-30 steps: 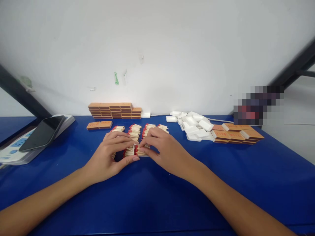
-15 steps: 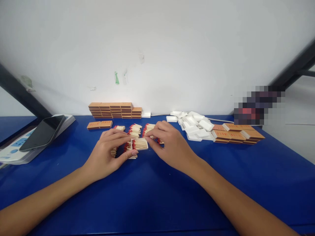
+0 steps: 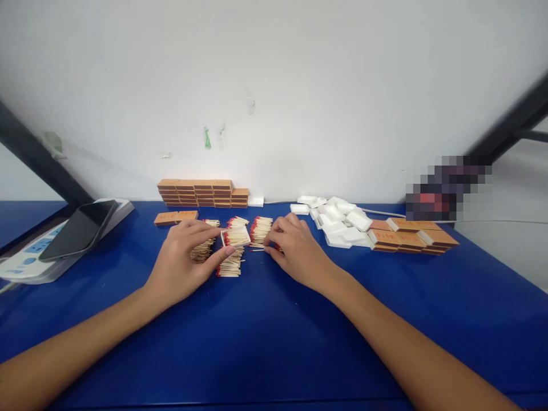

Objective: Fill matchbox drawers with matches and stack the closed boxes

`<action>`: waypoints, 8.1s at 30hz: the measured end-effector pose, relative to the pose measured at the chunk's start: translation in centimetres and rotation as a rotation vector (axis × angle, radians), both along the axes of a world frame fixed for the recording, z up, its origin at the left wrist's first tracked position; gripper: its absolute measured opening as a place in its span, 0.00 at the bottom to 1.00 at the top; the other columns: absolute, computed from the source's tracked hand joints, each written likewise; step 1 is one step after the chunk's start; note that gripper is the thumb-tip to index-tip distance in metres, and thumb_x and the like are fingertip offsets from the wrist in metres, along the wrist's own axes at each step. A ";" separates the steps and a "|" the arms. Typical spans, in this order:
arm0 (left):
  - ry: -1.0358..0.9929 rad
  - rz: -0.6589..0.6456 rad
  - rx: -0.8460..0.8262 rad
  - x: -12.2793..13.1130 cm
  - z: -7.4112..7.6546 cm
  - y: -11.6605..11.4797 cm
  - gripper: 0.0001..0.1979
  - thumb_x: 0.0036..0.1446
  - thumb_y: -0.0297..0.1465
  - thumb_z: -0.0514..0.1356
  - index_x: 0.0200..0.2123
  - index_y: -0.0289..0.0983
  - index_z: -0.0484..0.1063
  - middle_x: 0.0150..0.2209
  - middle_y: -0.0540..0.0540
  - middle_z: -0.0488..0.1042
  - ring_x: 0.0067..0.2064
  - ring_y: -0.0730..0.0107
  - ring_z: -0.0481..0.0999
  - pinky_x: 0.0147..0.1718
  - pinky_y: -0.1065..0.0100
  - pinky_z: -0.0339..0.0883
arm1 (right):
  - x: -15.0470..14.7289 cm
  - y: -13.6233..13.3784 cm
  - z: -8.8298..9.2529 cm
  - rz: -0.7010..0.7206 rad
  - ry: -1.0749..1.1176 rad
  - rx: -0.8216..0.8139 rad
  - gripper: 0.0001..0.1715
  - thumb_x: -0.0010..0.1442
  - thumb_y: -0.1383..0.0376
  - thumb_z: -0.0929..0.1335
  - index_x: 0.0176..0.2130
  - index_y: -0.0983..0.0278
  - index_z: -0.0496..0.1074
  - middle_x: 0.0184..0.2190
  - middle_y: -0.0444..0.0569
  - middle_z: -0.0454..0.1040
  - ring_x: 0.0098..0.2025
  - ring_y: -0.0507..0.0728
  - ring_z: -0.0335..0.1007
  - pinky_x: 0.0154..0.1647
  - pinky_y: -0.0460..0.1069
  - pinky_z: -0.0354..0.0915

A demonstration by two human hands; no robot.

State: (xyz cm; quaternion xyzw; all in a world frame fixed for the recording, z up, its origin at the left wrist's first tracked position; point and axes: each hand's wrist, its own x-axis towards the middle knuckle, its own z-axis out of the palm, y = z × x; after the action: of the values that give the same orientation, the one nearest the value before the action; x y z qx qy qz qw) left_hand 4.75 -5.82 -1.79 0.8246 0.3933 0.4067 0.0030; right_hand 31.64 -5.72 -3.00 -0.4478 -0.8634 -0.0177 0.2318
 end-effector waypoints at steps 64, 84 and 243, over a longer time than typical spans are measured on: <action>0.061 -0.039 -0.022 -0.1 -0.1 0.1 0.14 0.63 0.44 0.69 0.42 0.40 0.83 0.41 0.46 0.84 0.48 0.55 0.77 0.51 0.53 0.64 | -0.2 -0.7 2.1 -0.082 0.092 0.216 0.08 0.75 0.64 0.63 0.41 0.61 0.70 0.41 0.53 0.73 0.45 0.64 0.61 0.46 0.59 0.60; 0.076 -0.096 0.039 0.0 -0.4 -0.1 0.15 0.63 0.44 0.69 0.45 0.40 0.82 0.43 0.45 0.83 0.52 0.53 0.75 0.55 0.50 0.62 | -1.9 -1.7 1.9 -0.002 0.166 0.192 0.05 0.74 0.63 0.66 0.42 0.60 0.69 0.41 0.50 0.73 0.46 0.62 0.63 0.49 0.58 0.62; 0.351 -0.366 -0.077 0.3 0.4 -1.5 0.22 0.58 0.50 0.71 0.47 0.42 0.82 0.53 0.41 0.79 0.60 0.46 0.72 0.62 0.43 0.58 | -0.4 0.9 -0.2 -0.050 -0.028 0.049 0.05 0.70 0.67 0.69 0.38 0.62 0.75 0.41 0.53 0.73 0.47 0.64 0.62 0.48 0.59 0.61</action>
State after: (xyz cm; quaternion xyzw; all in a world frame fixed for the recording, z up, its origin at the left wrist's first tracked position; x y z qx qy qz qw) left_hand 5.03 -7.29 -1.36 0.9393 0.2472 0.2346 0.0398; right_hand 31.23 -4.80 -3.19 -0.4629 -0.8544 -0.0509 0.2303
